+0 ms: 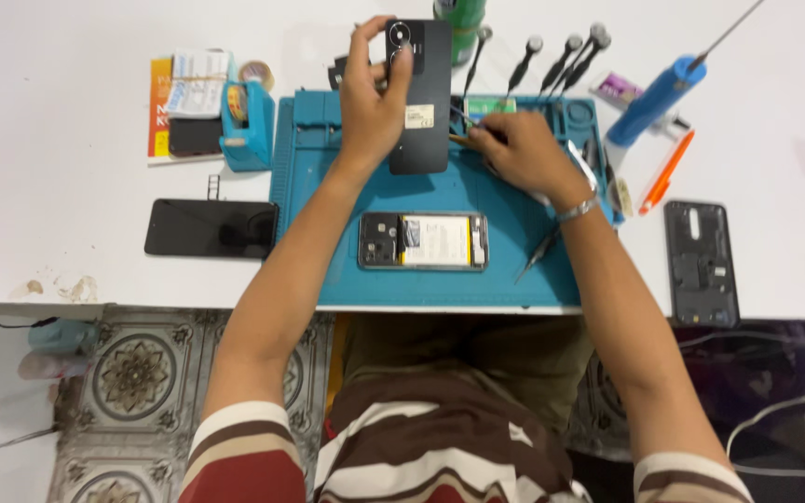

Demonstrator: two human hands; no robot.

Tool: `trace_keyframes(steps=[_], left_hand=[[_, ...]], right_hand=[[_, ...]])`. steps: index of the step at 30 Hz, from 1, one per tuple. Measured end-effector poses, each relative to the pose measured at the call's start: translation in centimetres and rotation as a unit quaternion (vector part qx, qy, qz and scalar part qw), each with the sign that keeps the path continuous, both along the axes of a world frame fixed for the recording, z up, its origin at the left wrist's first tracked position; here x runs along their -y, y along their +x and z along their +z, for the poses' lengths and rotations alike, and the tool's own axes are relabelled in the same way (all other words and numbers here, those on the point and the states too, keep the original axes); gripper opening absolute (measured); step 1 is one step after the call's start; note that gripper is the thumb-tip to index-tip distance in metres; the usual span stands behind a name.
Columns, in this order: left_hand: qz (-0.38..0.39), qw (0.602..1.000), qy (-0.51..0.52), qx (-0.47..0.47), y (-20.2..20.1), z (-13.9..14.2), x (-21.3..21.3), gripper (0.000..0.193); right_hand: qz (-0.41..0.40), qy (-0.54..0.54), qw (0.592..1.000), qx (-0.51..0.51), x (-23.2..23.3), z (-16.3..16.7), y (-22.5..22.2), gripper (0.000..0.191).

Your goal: The person works on a disassembled smartphone, using a plastic pry tool to separate the battery and a brush to clean the back cover. They then place a clear protective film over the back cover.

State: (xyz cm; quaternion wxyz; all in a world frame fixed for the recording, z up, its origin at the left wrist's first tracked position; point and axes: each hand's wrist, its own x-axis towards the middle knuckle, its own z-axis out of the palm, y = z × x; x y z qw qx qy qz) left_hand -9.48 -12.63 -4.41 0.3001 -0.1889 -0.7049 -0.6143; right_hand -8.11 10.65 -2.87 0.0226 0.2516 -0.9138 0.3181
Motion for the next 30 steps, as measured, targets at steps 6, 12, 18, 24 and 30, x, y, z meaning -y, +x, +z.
trace_keyframes(steps=[6,12,18,24,30], left_hand=[[-0.016,1.000,-0.022,-0.014,-0.5,-0.5,-0.2,0.020],[-0.011,1.000,0.008,0.018,-0.8,-0.7,0.1,0.016],[-0.052,0.985,0.117,0.115,-0.2,-0.5,0.2,0.018],[-0.178,0.954,0.197,0.137,0.1,1.1,0.5,0.018],[-0.136,0.986,0.078,0.054,0.4,0.8,0.9,0.035]], right_hand=[[0.017,-0.045,0.998,-0.034,-1.2,-0.6,-0.2,0.027],[0.001,-0.088,0.994,-0.062,-0.5,-0.4,0.0,0.027],[-0.037,-0.152,0.985,-0.072,0.5,0.4,1.4,0.032],[-0.022,-0.180,0.977,-0.113,0.6,0.5,1.5,0.035],[-0.059,-0.223,0.967,-0.103,-0.1,-0.4,0.3,0.041]])
